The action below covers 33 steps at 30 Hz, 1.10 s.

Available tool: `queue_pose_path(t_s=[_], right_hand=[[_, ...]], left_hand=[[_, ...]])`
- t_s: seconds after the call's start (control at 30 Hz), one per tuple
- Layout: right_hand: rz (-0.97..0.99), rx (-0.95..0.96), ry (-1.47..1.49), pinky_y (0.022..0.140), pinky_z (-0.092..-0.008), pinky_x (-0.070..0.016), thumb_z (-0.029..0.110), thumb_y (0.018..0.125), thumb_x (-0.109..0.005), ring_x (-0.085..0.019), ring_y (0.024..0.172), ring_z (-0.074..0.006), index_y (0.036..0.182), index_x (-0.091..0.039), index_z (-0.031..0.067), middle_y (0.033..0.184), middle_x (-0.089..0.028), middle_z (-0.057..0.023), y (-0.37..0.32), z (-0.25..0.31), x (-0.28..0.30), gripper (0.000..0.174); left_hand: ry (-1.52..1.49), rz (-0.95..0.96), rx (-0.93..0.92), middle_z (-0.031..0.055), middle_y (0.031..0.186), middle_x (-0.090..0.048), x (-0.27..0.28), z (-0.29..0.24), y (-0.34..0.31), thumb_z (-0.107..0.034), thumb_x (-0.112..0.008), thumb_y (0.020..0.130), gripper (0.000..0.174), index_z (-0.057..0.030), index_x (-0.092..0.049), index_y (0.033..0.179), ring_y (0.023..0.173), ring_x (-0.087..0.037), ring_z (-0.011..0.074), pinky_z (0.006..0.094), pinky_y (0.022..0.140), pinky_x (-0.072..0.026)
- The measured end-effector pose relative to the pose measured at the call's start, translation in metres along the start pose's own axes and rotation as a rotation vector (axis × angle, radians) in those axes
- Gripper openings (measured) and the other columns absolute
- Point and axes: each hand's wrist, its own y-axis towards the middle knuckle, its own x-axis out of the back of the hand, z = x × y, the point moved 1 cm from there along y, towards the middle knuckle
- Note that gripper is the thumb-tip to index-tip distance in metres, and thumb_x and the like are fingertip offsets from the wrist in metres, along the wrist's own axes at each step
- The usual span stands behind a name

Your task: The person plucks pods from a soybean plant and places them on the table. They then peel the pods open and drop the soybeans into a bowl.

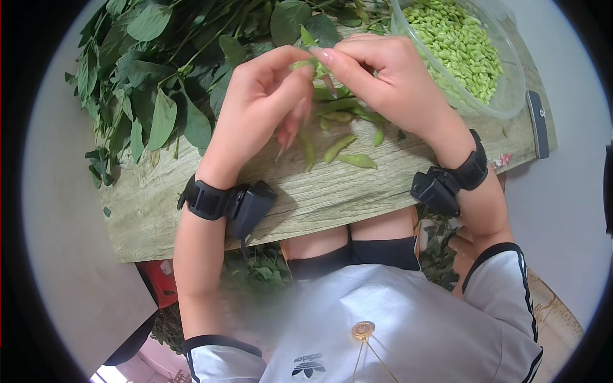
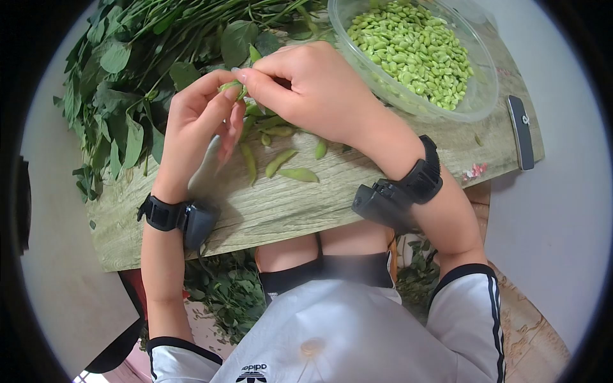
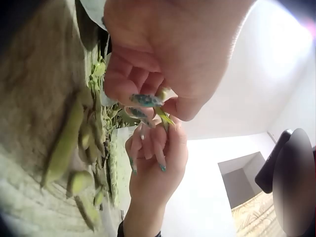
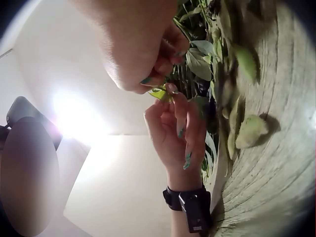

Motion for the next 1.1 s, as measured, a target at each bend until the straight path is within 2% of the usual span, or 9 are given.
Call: queue_pose_path(t_s=[0.3, 0.37, 0.6, 0.7, 0.8, 0.93, 0.97, 1.03, 1.1], right_hand=[[-0.124, -0.079, -0.162, 0.050, -0.0385, -0.0398, 0.023, 0.093, -0.060, -0.053, 0.054, -0.0312, 0.074, -0.065, 0.0028, 0.060, -0.055, -0.0146, 0.000, 0.003, 0.005, 0.029], [-0.217, 0.124, -0.344, 0.053, -0.0420, -0.0425, 0.024, 0.093, -0.060, -0.056, 0.058, -0.0346, 0.074, -0.064, 0.0027, 0.064, -0.057, -0.0159, 0.001, 0.000, 0.001, 0.029], [-0.180, 0.091, -0.404, 0.055, -0.0442, -0.0453, 0.025, 0.095, -0.058, -0.060, 0.061, -0.0354, 0.066, -0.055, 0.0015, 0.063, -0.058, -0.0178, -0.001, -0.002, 0.002, 0.038], [-0.129, -0.011, -0.285, 0.054, -0.0440, -0.0456, 0.026, 0.096, -0.058, -0.060, 0.060, -0.0354, 0.065, -0.056, 0.0020, 0.060, -0.056, -0.0180, -0.004, -0.004, 0.002, 0.039], [-0.173, 0.057, -0.372, 0.055, -0.0442, -0.0463, 0.025, 0.097, -0.056, -0.060, 0.059, -0.0364, 0.067, -0.056, 0.0010, 0.058, -0.056, -0.0179, -0.003, -0.007, 0.004, 0.038], [-0.230, 0.073, -0.304, 0.064, -0.0434, -0.0493, 0.021, 0.096, -0.057, -0.062, 0.072, -0.0366, 0.082, -0.062, -0.0020, 0.074, -0.061, -0.0194, 0.000, -0.008, 0.003, 0.027], [-0.229, 0.074, -0.300, 0.064, -0.0434, -0.0493, 0.021, 0.096, -0.057, -0.062, 0.072, -0.0366, 0.082, -0.062, -0.0020, 0.074, -0.061, -0.0194, 0.000, -0.009, 0.001, 0.027], [-0.353, 0.080, -0.274, 0.070, -0.0381, -0.0491, 0.017, 0.092, -0.064, -0.063, 0.076, -0.0328, 0.132, -0.059, 0.0102, 0.092, -0.065, -0.0149, 0.000, -0.014, -0.002, 0.040], [-0.376, 0.133, -0.306, 0.072, -0.0375, -0.0500, 0.014, 0.090, -0.067, -0.065, 0.081, -0.0307, 0.130, -0.057, 0.0098, 0.096, -0.066, -0.0112, 0.002, -0.014, -0.003, 0.042]], left_hand=[[0.105, -0.240, -0.293, 0.0040, 0.078, -0.067, 0.006, -0.010, 0.007, -0.014, -0.048, 0.102, 0.028, -0.0006, -0.061, 0.124, 0.048, -0.054, 0.0042, 0.0169, 0.039, -0.0380], [0.266, -0.313, -0.411, 0.0076, 0.091, -0.070, 0.007, -0.023, 0.011, -0.017, -0.050, 0.103, 0.030, -0.0004, -0.062, 0.125, 0.049, -0.052, 0.0026, 0.0159, 0.038, -0.0350], [0.591, -0.027, -0.601, 0.0163, 0.090, -0.073, -0.047, -0.115, 0.051, -0.005, -0.057, 0.095, 0.025, 0.0057, -0.064, 0.117, 0.051, -0.057, 0.0095, 0.0231, 0.050, -0.0479], [0.736, -0.075, -1.057, 0.0163, 0.103, -0.072, -0.063, -0.104, 0.087, 0.001, -0.054, 0.090, 0.032, 0.0058, -0.062, 0.121, 0.053, -0.057, 0.0093, 0.0259, 0.051, -0.0478], [0.819, -0.148, -0.754, 0.0149, 0.114, -0.070, -0.072, -0.109, 0.054, 0.004, -0.054, 0.088, 0.037, 0.0035, -0.061, 0.124, 0.053, -0.056, 0.0085, 0.0244, 0.051, -0.0480], [0.878, -0.378, -0.767, 0.0112, 0.117, -0.069, -0.066, -0.103, 0.034, 0.006, -0.055, 0.089, 0.038, -0.0013, -0.061, 0.126, 0.047, -0.049, 0.0038, 0.0204, 0.044, -0.0441], [0.747, 0.072, -0.692, 0.0190, 0.136, -0.056, -0.032, -0.118, 0.016, -0.010, -0.051, 0.098, 0.044, 0.0026, -0.046, 0.139, 0.082, -0.066, 0.0140, 0.0256, 0.068, -0.0544], [0.589, -0.381, -0.651, 0.0067, 0.093, -0.071, -0.026, -0.084, 0.019, -0.014, -0.055, 0.099, 0.025, -0.0007, -0.065, 0.119, 0.050, -0.050, 0.0007, 0.0154, 0.042, -0.0345], [0.520, -0.377, -0.622, 0.0060, 0.089, -0.071, -0.006, -0.062, 0.016, -0.015, -0.055, 0.100, 0.025, -0.0009, -0.066, 0.117, 0.049, -0.049, 0.0004, 0.0157, 0.042, -0.0338]])
